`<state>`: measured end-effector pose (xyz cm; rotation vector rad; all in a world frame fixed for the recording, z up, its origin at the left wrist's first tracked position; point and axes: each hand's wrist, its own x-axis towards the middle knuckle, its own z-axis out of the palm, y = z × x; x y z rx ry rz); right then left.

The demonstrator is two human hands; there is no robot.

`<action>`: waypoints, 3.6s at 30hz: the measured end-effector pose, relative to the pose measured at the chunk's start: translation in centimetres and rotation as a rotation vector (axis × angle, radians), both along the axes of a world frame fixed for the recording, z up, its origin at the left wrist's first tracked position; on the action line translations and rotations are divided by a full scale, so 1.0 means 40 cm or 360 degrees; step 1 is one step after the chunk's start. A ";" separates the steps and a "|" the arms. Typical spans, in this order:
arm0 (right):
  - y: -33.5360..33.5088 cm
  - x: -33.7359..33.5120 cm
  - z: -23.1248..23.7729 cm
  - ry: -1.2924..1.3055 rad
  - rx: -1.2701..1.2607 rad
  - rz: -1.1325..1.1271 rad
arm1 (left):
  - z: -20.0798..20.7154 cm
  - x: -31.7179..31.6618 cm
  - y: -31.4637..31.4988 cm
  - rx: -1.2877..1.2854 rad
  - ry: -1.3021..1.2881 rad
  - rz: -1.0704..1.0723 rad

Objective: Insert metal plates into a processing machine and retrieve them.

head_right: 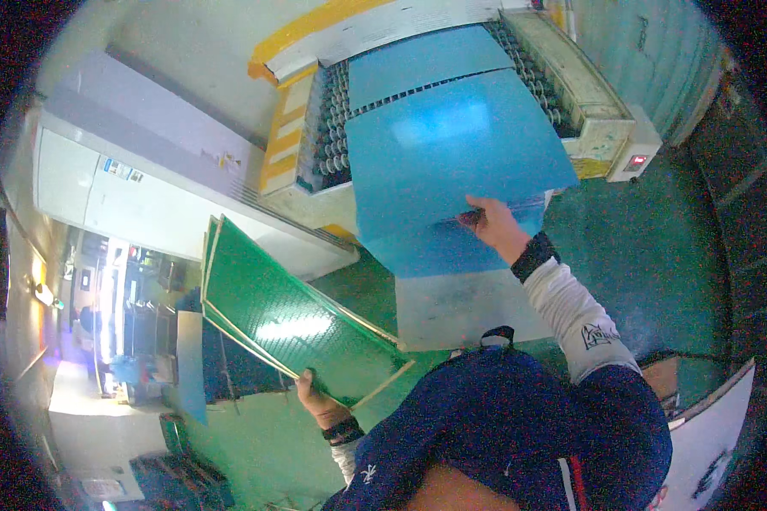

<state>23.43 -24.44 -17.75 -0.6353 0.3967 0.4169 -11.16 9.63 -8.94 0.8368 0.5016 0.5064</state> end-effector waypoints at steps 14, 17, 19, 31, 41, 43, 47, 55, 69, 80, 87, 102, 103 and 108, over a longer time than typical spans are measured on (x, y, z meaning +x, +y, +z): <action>0.016 0.058 -0.015 -0.0049 0.0083 -0.0031 | 0.023 0.033 -0.060 0.0137 0.0157 -0.0009; 0.015 0.075 -0.025 -0.0051 0.0092 -0.0029 | 0.042 0.040 -0.072 0.0081 0.0116 -0.0027; 0.016 0.093 -0.030 -0.0016 0.0082 -0.0053 | 0.044 0.040 -0.071 0.0102 0.0123 -0.0010; 0.016 0.136 -0.046 -0.0042 0.0053 -0.0003 | 0.047 0.035 -0.089 0.0080 0.0066 -0.0001; 0.025 0.164 -0.027 -0.0065 0.0050 -0.0064 | 0.025 0.008 -0.100 0.0081 0.0069 0.0026; 0.015 0.166 -0.047 -0.0317 0.0072 0.0038 | 0.018 0.000 -0.092 0.0075 0.0115 0.0027; 0.039 0.129 -0.005 -0.0246 -0.0269 0.0379 | -0.001 -0.012 -0.087 0.0050 0.0286 0.0105; -0.070 0.086 -0.061 -0.0932 -0.1625 0.1309 | 0.023 0.006 -0.076 0.0067 0.0204 0.0050; -0.023 -0.024 -0.072 -0.2074 -0.2973 0.0455 | -0.084 0.020 -0.113 0.0041 0.0971 -0.0243; 0.080 -0.084 -0.064 -0.2009 -0.3054 0.0442 | -0.298 -0.041 -0.110 -0.0605 0.1215 -0.0518; 0.105 -0.087 -0.068 -0.1832 -0.3105 0.0426 | -0.270 -0.053 -0.104 -0.0534 0.1131 -0.0558; 0.142 -0.115 -0.035 -0.1875 -0.3092 0.0451 | -0.366 -0.057 -0.059 -0.0945 0.1080 -0.0542; 0.140 -0.117 -0.041 -0.1879 -0.3092 0.0451 | -0.376 -0.062 -0.057 -0.0946 0.1077 -0.0540; 0.135 -0.142 -0.067 -0.1977 -0.3059 0.0617 | -0.315 -0.048 -0.069 -0.0930 0.1089 -0.0547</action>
